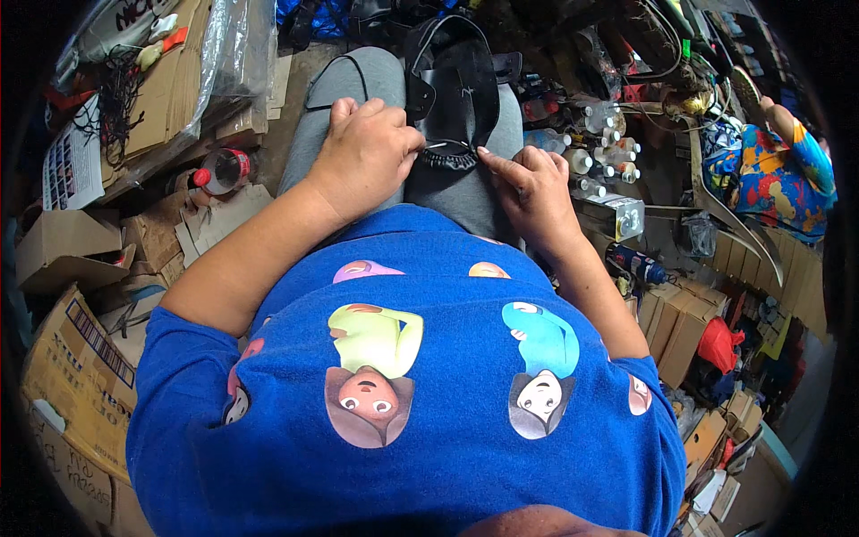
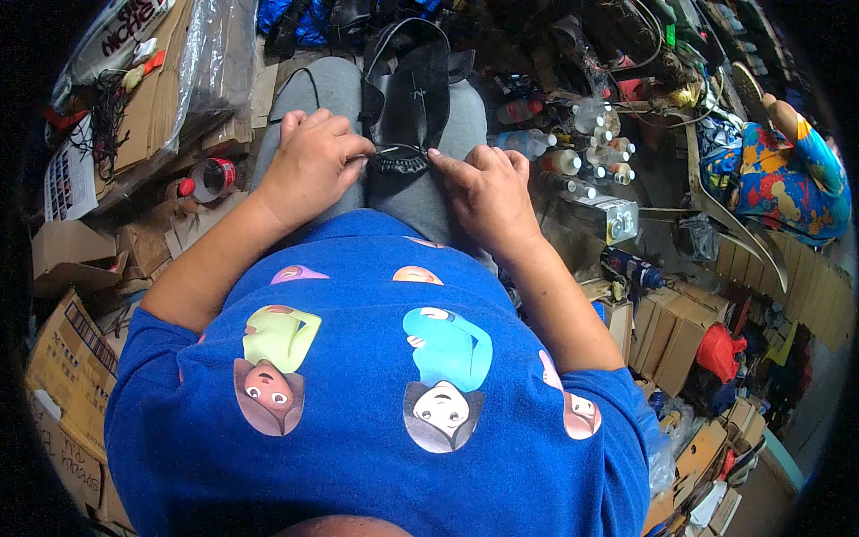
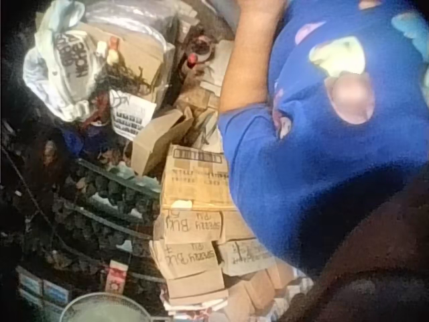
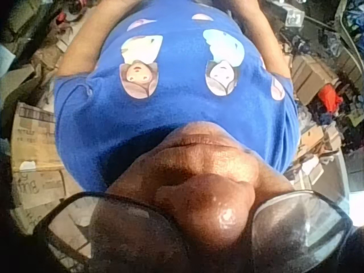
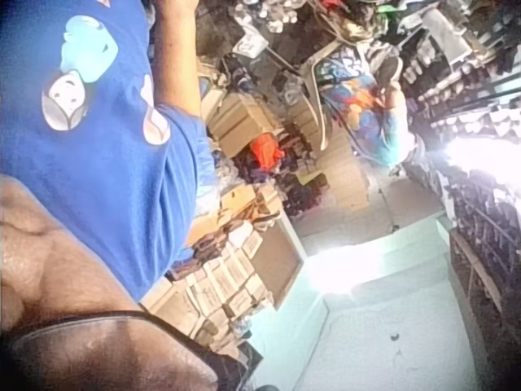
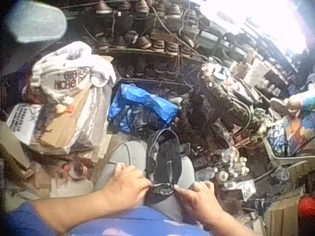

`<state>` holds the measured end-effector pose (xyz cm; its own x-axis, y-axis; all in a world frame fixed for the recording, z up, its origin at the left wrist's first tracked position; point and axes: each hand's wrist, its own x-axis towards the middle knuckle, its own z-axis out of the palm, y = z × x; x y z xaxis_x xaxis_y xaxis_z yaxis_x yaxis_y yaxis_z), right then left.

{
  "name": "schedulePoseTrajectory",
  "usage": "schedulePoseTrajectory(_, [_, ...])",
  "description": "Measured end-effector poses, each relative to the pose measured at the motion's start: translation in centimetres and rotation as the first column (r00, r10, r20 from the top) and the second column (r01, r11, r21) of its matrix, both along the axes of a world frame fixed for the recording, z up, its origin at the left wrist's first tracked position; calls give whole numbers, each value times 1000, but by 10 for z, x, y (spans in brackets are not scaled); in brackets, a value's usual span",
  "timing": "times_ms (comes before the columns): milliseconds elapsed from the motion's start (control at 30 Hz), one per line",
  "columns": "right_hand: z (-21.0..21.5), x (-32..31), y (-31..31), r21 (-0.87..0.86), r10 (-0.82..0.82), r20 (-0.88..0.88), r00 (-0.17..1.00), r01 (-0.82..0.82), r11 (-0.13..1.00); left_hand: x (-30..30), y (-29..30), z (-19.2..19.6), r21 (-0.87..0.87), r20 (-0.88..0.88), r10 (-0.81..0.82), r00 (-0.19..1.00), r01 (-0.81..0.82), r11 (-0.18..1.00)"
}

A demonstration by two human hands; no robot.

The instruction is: Lacing or adjusting a black leather shoe in a workshop.

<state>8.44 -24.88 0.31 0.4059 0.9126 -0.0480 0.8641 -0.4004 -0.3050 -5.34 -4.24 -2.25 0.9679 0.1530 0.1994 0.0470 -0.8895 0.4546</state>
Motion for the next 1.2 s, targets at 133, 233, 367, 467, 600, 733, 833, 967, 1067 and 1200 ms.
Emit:
schedulePoseTrajectory(133, [-6, 18, -2, 14, -62, -269, 961, 69, 998, 11, 1, -4, -144, 169, -11, 986, 35, 989])
schedulePoseTrajectory(233, [-11, 37, 2, 31, -63, -435, 898, 85, 996, 22, 5, -14, -220, 151, -59, 987, 92, 971])
schedulePoseTrajectory(367, [-9, 51, 12, -13, -62, -498, 865, 64, 998, 24, 4, -21, -204, 154, -72, 986, 103, 973])
schedulePoseTrajectory(467, [-7, 54, 16, -4, -33, -542, 840, 37, 999, 24, 5, -22, -206, 120, -83, 989, 106, 973])
schedulePoseTrajectory(600, [-9, 60, 17, -15, -9, -574, 819, 0, 1000, 24, 7, -23, -189, 97, -100, 990, 117, 975])
schedulePoseTrajectory(733, [-9, 62, 17, -16, 3, -579, 815, -15, 1000, 23, 8, -22, -186, 31, -100, 994, 105, 977])
schedulePoseTrajectory(833, [-7, 59, 17, -19, -25, -611, 791, 17, 1000, 23, 8, -21, -186, 33, -103, 994, 107, 977])
schedulePoseTrajectory(967, [-5, 59, 17, -35, -21, -602, 798, 0, 999, 24, 6, -21, -178, 16, -100, 995, 102, 979])
schedulePoseTrajectory(1067, [-8, 59, 16, -28, -44, -624, 780, 35, 999, 24, 5, -22, -175, 53, -90, 995, 98, 980])
schedulePoseTrajectory(1200, [-6, 59, 16, -41, -47, -636, 770, 27, 999, 24, 4, -21, -160, 24, -98, 995, 101, 982])
